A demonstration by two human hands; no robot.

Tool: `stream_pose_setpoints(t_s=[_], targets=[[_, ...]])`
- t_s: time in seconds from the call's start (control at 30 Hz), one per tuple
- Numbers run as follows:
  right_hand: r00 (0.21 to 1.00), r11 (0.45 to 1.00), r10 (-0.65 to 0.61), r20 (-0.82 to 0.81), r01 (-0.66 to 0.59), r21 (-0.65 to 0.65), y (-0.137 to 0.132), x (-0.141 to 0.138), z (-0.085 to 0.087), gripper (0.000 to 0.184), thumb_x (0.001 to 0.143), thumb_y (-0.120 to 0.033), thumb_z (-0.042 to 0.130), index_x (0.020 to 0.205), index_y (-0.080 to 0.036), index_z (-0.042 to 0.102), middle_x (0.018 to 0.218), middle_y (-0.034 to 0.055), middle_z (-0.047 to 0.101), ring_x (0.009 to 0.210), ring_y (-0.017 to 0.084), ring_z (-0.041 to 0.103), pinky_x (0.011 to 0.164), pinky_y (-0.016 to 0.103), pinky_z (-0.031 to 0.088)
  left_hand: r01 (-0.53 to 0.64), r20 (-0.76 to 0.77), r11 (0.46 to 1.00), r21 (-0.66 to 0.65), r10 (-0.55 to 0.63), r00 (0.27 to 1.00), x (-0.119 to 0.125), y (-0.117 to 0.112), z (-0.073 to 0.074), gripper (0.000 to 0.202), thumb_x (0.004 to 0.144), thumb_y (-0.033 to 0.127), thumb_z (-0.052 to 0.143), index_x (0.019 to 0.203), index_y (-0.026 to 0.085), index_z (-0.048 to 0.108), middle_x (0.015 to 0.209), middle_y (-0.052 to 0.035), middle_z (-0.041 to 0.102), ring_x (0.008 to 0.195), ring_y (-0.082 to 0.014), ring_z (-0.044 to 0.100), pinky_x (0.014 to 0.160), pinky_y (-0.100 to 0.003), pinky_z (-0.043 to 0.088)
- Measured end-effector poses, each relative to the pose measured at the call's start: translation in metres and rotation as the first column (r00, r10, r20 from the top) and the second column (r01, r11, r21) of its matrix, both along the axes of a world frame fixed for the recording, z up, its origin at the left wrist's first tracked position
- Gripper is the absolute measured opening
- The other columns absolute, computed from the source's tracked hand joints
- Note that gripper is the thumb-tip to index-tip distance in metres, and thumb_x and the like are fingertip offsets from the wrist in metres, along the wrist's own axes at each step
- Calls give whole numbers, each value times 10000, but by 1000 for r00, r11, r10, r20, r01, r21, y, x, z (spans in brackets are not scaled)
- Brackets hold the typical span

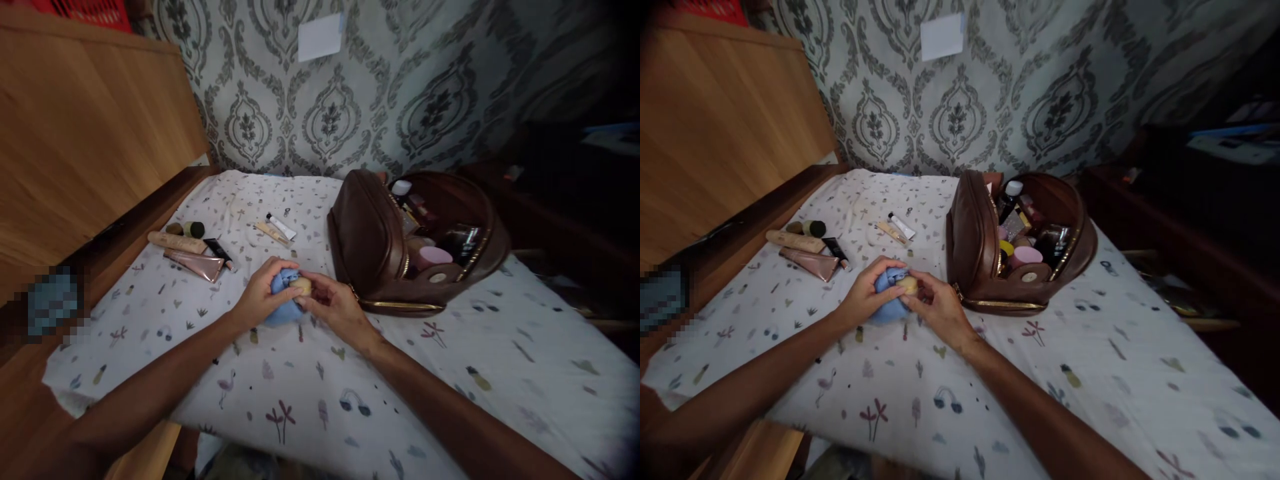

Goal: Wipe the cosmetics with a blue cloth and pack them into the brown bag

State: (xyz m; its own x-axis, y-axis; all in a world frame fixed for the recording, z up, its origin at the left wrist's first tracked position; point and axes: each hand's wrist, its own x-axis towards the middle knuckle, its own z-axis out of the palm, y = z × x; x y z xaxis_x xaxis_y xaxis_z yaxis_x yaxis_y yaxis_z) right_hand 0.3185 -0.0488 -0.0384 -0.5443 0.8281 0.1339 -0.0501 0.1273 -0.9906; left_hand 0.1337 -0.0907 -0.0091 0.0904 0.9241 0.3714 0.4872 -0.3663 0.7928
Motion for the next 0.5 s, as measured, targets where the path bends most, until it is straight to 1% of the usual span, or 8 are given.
stream_pose_setpoints(t_s=[0.1,0.2,0.27,0.33,0.4,0.5], targets=[[997,998,-54,46,52,44,-3,-1,3,463,771,-337,752,1184,-153,649,954,59,738,777,169,673,727,322,561,-59,-22,998,-15,58,998,3,-3,1,303,850,347,682,1107,191,649,1068,-57,666,1022,-222,619,936,-344,476],[984,979,-157,84,144,142,-9,-1,9,392,779,-286,737,1145,-174,653,874,14,719,707,140,639,661,267,529,-108,-22,990,-88,106,994,7,-6,4,278,833,371,687,1044,193,660,1027,-46,699,969,-224,633,898,-336,480],[973,958,-212,87,189,216,-11,-1,12,374,780,-263,734,1133,-175,648,898,14,709,718,135,632,666,256,526,-123,-10,980,-158,123,992,9,-7,6,293,838,407,675,1043,197,663,1013,-36,710,942,-222,640,866,-320,488],[966,931,-250,69,220,292,-13,0,14,371,786,-236,726,1142,-184,635,985,30,701,776,141,638,708,263,538,-127,1,967,-219,131,991,10,-8,8,320,848,447,662,1060,207,665,1005,-26,718,931,-221,646,848,-307,500],[963,904,-267,39,236,358,-14,1,15,368,800,-205,713,1156,-196,621,1064,45,678,852,153,641,755,275,547,-82,53,963,-256,99,994,11,-7,10,352,842,475,662,1074,209,670,1033,-31,729,967,-232,656,876,-311,514],[968,872,-252,19,218,437,-16,5,18,368,811,-148,698,1165,-195,608,1115,63,624,974,174,633,836,293,550,48,171,940,-339,12,985,11,-6,7,412,826,516,670,1086,197,692,1092,-56,742,1039,-259,664,965,-344,517]])
